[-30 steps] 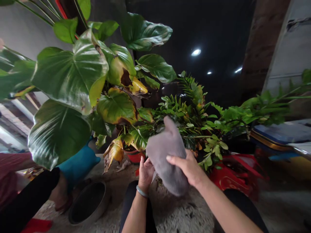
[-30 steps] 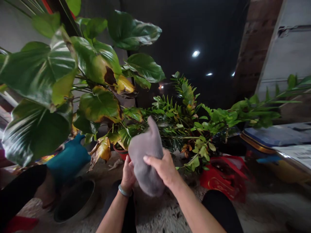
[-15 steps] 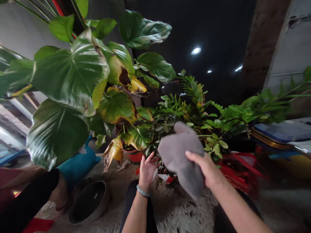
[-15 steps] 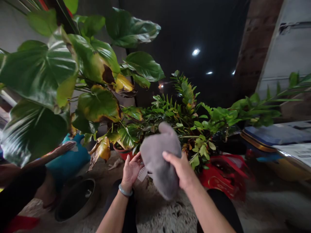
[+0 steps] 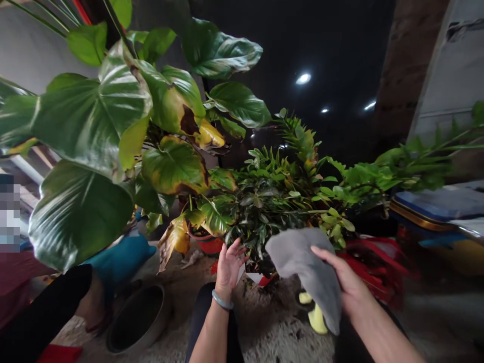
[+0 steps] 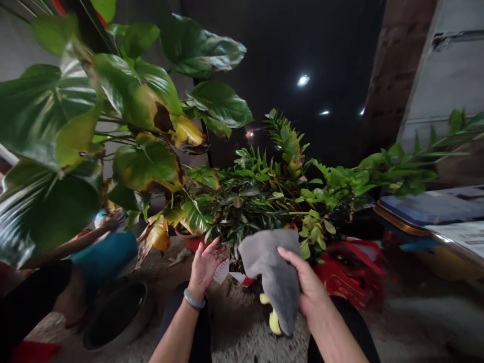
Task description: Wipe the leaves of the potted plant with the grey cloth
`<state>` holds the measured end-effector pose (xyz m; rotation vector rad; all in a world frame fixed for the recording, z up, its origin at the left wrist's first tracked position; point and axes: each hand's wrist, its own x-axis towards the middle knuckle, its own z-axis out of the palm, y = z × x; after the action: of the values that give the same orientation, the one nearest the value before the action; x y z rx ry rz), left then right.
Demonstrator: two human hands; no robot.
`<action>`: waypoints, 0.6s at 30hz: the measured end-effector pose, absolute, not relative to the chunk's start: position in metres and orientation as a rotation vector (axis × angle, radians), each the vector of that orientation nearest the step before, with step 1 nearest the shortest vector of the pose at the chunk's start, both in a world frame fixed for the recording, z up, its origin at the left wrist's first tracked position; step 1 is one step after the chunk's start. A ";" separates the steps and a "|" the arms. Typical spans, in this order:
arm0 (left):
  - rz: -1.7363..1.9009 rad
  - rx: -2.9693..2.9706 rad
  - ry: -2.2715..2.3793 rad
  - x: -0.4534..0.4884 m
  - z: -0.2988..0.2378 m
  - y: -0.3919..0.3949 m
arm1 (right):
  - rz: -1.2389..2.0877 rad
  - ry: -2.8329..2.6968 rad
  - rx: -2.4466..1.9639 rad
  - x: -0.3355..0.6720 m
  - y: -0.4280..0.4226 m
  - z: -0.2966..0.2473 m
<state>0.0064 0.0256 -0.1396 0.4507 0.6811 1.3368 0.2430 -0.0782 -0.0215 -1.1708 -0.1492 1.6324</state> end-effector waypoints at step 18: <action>1.140 0.610 0.634 0.021 -0.148 0.022 | 1.483 -0.191 -1.039 0.239 -0.061 0.012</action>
<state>0.0213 0.0216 -0.1480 0.6097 0.6335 1.1399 0.2389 -0.0608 0.0115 -1.0385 -0.1911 1.4834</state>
